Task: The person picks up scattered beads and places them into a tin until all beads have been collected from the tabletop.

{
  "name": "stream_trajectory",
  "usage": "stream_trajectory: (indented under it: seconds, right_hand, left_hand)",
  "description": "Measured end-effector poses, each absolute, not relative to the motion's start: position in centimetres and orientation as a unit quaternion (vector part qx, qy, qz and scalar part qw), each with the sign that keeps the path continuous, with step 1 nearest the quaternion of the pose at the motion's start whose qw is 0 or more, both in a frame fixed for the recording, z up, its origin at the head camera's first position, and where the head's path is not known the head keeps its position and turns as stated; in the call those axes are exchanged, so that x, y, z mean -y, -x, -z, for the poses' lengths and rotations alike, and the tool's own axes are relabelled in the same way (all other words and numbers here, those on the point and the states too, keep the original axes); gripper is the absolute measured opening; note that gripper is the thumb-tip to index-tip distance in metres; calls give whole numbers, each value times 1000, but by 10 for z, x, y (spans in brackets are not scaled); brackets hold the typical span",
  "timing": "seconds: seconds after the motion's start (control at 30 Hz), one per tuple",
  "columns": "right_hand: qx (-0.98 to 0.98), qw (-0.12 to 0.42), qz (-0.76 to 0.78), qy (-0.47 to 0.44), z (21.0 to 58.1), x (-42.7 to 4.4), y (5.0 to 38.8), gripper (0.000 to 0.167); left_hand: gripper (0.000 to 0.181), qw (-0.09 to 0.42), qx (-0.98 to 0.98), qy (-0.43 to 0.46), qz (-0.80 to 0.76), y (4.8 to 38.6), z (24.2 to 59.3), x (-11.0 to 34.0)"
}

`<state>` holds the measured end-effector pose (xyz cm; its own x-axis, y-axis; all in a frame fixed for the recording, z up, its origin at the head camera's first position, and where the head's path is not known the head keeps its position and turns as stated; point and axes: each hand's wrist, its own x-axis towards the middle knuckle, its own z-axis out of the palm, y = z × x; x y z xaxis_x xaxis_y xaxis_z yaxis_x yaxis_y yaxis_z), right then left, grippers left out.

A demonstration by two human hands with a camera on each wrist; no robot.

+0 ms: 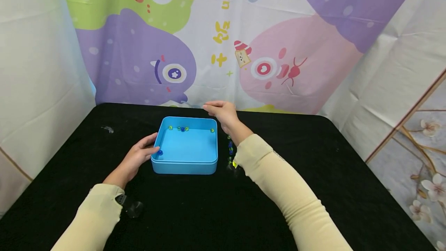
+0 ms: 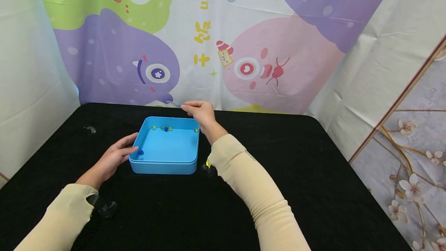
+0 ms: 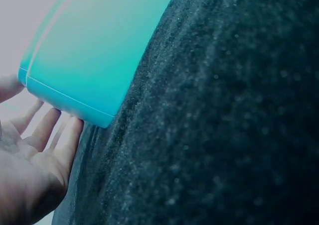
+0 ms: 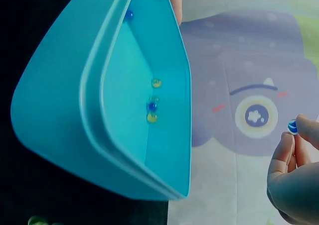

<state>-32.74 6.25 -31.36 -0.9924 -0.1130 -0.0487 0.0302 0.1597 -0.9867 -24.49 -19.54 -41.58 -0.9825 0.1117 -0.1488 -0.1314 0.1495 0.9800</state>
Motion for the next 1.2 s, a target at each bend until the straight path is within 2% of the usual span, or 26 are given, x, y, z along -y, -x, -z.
stream_trajectory:
  seconds: [0.63,1.2]
  right_hand:
    - [-751,67,656,29,311,-36,318,24]
    - [-756,49,652,13,318,-61,319,26]
  left_hand:
    - [61,93,-753,7,-651,245,416,195]
    - [61,96,-754,7,-650,244,414,195]
